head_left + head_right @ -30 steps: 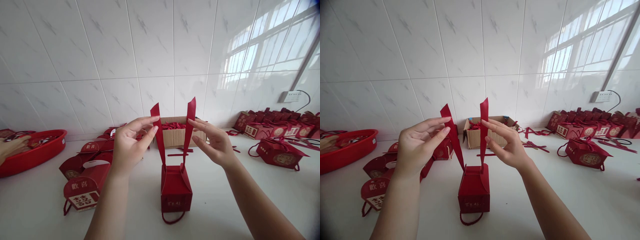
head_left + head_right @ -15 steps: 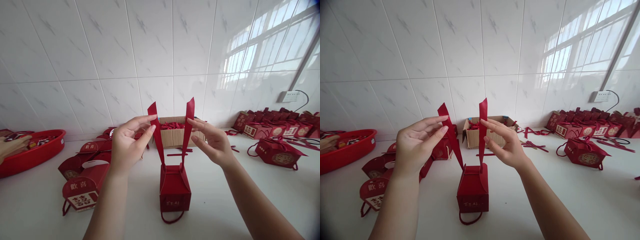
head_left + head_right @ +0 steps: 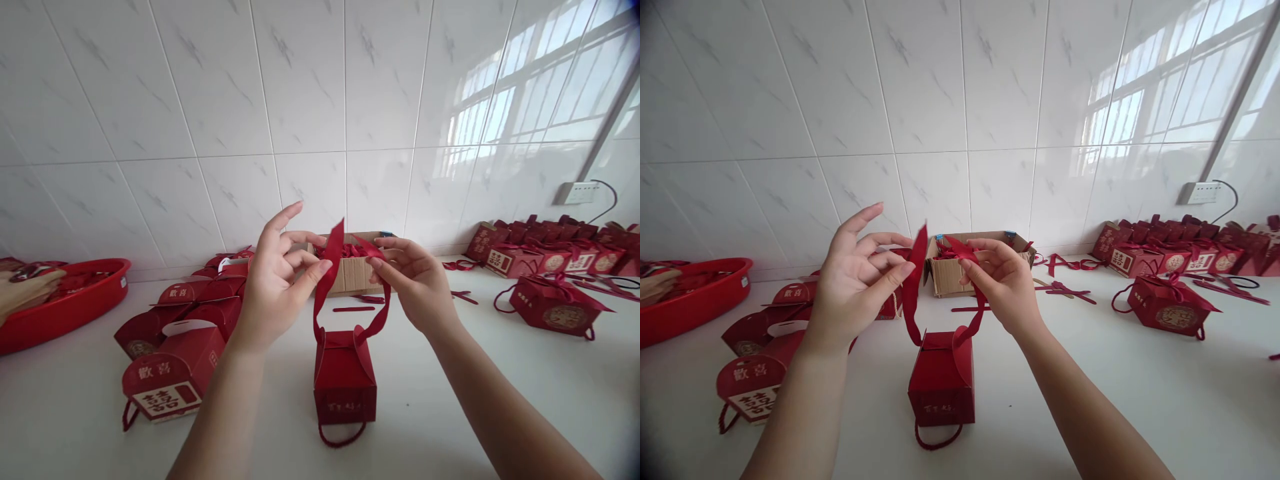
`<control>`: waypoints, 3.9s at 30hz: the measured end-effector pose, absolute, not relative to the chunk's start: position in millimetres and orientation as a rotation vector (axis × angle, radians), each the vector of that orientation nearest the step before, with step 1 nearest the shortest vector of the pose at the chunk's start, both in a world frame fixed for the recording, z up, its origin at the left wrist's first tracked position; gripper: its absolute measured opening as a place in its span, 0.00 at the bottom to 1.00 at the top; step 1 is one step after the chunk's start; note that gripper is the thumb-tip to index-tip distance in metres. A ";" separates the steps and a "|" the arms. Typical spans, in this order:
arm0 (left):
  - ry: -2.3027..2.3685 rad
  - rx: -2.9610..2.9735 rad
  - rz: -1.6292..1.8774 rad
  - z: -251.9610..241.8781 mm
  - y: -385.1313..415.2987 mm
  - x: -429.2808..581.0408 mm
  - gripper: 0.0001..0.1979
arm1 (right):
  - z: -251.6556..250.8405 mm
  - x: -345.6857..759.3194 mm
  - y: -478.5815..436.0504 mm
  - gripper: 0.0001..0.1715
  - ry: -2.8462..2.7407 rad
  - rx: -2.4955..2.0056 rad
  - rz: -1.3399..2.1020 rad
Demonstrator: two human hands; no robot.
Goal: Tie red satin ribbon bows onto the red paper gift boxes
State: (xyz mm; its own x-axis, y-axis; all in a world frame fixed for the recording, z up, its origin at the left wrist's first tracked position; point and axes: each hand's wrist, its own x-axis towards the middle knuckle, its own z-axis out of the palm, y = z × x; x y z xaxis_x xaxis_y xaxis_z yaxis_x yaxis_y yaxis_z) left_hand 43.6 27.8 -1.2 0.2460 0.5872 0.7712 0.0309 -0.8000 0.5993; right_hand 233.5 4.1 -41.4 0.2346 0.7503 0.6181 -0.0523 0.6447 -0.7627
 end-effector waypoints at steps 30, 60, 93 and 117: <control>0.723 1.925 0.790 -3.5 29.4 43.1 0.36 | -43.5 231.0 2.6 0.10 -1.789 -0.619 0.639; 1.040 2.354 1.031 -2.4 43.3 47.0 0.17 | -60.0 262.1 16.5 0.12 -1.842 -0.649 0.539; 1.255 2.155 0.869 -115.7 33.6 2.1 0.13 | -125.2 295.6 -25.4 0.22 -1.560 -1.379 0.378; 1.158 1.908 0.817 -134.2 34.7 20.8 0.23 | -134.6 254.2 1.6 0.30 -1.637 -1.335 1.149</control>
